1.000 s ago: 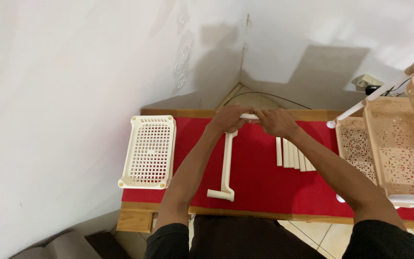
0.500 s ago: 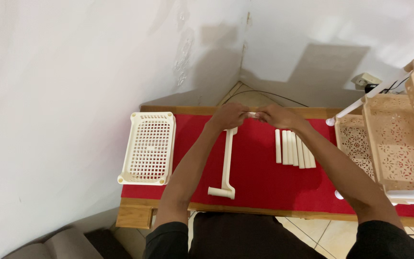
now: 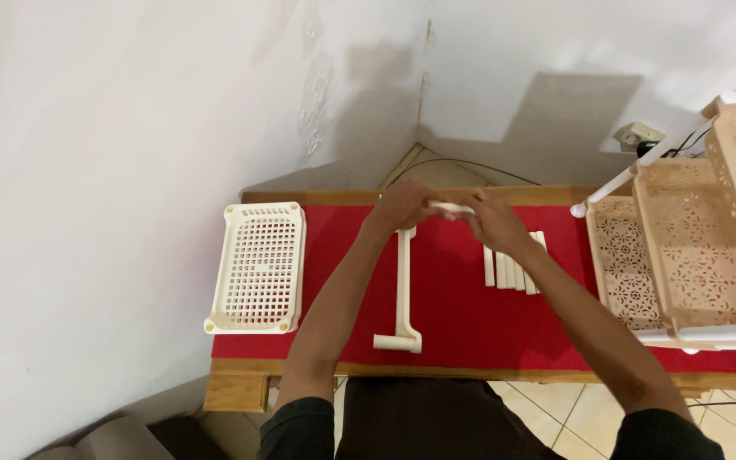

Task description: The person assembles a plastic shelving unit by inserting white plastic rods into the holes of beige plastic trays. They connect multiple trays with rods to form a multi-tiered structure on a red-covered table.

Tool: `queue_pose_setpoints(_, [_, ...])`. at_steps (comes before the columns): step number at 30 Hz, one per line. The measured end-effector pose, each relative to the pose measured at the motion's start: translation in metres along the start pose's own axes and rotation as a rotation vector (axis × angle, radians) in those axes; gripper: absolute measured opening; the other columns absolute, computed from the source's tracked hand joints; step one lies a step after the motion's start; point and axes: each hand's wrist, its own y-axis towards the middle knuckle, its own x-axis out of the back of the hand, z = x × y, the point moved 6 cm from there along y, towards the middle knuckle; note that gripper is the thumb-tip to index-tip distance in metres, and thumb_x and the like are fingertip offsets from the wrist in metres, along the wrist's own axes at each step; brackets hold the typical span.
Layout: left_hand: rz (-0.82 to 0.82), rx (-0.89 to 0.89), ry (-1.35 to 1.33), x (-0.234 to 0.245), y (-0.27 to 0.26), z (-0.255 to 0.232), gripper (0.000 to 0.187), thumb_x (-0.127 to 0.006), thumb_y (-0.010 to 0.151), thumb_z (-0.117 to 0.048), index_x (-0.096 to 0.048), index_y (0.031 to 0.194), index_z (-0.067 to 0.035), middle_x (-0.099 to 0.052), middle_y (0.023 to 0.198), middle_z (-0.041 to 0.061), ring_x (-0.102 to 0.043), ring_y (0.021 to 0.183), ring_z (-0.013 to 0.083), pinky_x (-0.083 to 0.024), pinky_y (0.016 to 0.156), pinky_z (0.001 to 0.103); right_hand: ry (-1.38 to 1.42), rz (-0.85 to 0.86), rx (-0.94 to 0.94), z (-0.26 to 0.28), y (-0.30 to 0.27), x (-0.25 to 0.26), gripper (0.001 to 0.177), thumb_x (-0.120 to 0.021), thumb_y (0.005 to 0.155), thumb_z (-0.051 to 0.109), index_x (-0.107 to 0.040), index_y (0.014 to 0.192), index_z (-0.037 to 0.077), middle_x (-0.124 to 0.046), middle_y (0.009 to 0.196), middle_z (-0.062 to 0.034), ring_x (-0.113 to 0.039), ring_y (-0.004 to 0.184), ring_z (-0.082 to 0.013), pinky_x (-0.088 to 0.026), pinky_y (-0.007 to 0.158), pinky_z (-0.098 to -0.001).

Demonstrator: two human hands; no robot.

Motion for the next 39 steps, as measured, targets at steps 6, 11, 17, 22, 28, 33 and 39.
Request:
queue_pose_setpoints(6, [-0.072,0.049,-0.061,0.004,-0.007,0.005,0.074,-0.071,0.078,-0.067,-0.066,0.135,-0.020,-0.075,0.089,0.010,-0.070,0.090,0.0300,-0.054,0.080,0.046,0.057,0.209,-0.909,-0.025,-0.064,-0.045,0.026,-0.071,0.095,0.032,-0.074,0.110,0.010,-0.075,0.094,-0.0098,-0.073,0.081,-0.0248,-0.058,0.074,-0.0414])
queue_pose_setpoints(11, [-0.160,0.014,0.094,-0.001,-0.012,0.000,0.070,-0.053,0.095,-0.067,-0.063,0.137,-0.013,-0.073,0.119,0.009,-0.066,0.112,0.0306,-0.050,0.094,0.050,-0.311,0.111,-0.783,-0.023,-0.092,-0.068,0.033,-0.077,0.089,0.028,-0.073,0.106,0.000,-0.071,0.082,-0.0180,-0.066,0.073,-0.0264,-0.058,0.060,-0.0414])
queue_pose_setpoints(17, [-0.299,0.023,0.199,0.001,-0.016,0.000,0.052,-0.051,0.103,-0.052,-0.066,0.131,-0.010,-0.070,0.120,0.010,-0.061,0.118,0.0275,-0.037,0.105,0.056,-0.445,0.216,-0.743,-0.029,-0.106,-0.081,0.025,-0.078,0.091,0.028,-0.073,0.088,0.003,-0.071,0.068,-0.0127,-0.064,0.080,-0.0269,-0.054,0.066,-0.0420])
queue_pose_setpoints(22, [-0.633,0.041,0.211,0.010,-0.030,0.005,0.036,-0.047,0.109,-0.039,-0.067,0.122,-0.011,-0.065,0.121,0.007,-0.053,0.125,0.0262,-0.032,0.115,0.058,-0.273,0.139,-0.760,-0.011,-0.095,-0.063,0.029,-0.075,0.095,0.030,-0.073,0.090,0.002,-0.072,0.073,-0.0137,-0.063,0.079,-0.0276,-0.054,0.066,-0.0417])
queue_pose_setpoints(28, [-0.975,0.137,-0.129,0.015,-0.069,0.042,0.037,-0.047,0.112,-0.034,-0.060,0.126,-0.002,-0.056,0.131,0.018,-0.048,0.131,0.0363,-0.035,0.115,0.055,0.306,-0.016,-0.763,0.052,-0.054,-0.042,0.036,-0.064,0.101,0.034,-0.068,0.111,0.000,-0.075,0.099,-0.0143,-0.073,0.091,-0.0261,-0.058,0.079,-0.0402])
queue_pose_setpoints(33, [-1.172,0.281,-0.371,-0.009,-0.093,0.097,0.044,-0.044,0.113,-0.036,-0.050,0.133,0.003,-0.048,0.134,0.024,-0.046,0.128,0.0370,-0.038,0.110,0.052,0.564,0.124,-0.705,0.130,-0.021,-0.052,0.058,-0.064,0.097,0.037,-0.051,0.137,-0.004,-0.068,0.119,-0.0204,-0.075,0.093,-0.0244,-0.063,0.077,-0.0382])
queue_pose_setpoints(39, [-0.403,0.843,-0.578,-0.106,-0.129,0.171,0.049,-0.047,0.109,-0.040,-0.065,0.124,0.003,-0.065,0.123,0.022,-0.064,0.109,0.0320,-0.052,0.095,0.046,0.491,0.191,-0.781,0.139,-0.013,-0.060,0.058,-0.066,0.094,0.032,-0.056,0.138,-0.004,-0.079,0.092,-0.0225,-0.078,0.074,-0.0253,-0.062,0.071,-0.0377])
